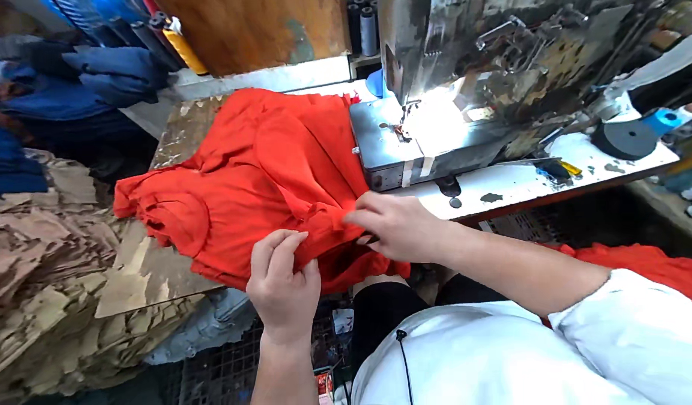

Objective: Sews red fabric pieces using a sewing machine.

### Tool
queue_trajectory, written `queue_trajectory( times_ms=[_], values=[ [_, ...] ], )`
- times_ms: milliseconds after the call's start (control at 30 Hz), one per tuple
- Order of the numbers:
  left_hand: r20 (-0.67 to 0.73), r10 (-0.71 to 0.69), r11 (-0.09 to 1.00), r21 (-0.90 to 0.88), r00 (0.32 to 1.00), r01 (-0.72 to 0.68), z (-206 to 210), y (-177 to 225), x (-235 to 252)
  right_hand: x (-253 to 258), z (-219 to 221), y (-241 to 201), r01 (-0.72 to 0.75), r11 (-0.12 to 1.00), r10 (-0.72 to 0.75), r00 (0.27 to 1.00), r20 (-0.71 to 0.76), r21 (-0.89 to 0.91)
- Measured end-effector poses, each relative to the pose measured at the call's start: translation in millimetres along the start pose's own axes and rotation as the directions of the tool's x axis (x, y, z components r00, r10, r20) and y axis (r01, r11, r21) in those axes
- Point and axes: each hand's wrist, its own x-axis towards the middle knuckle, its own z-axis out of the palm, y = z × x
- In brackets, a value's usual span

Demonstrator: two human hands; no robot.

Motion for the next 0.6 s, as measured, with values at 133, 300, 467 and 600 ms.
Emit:
queue_trajectory(
  times_ms=[133,300,467,600],
  values=[
    [0.138,0.023,0.998,-0.054,0.990,-0.016,-39.5,-6.1,23.3,9.9,-7.4,8.3,0.145,0.989,-0.139,0.980,-0.141,0.032],
    [0.189,0.047,0.709,-0.698,0.981,0.101,-41.7,-37.2,84.1,24.2,-39.9,-6.4,0.137,0.956,-0.078,0.972,-0.224,0.260],
    [-0.106,0.165,0.842,-0.502,0.981,-0.196,20.1,26.5,169.4,29.0,-47.3,-9.2,0.253,0.863,-0.080,0.923,-0.377,0.438],
    [0.154,0.520,0.854,-0.069,0.840,-0.515,121.8,14.3,185.4,-6.4,-30.3,30.8,-0.169,0.846,0.305,0.932,-0.198,0.506]
  ],
)
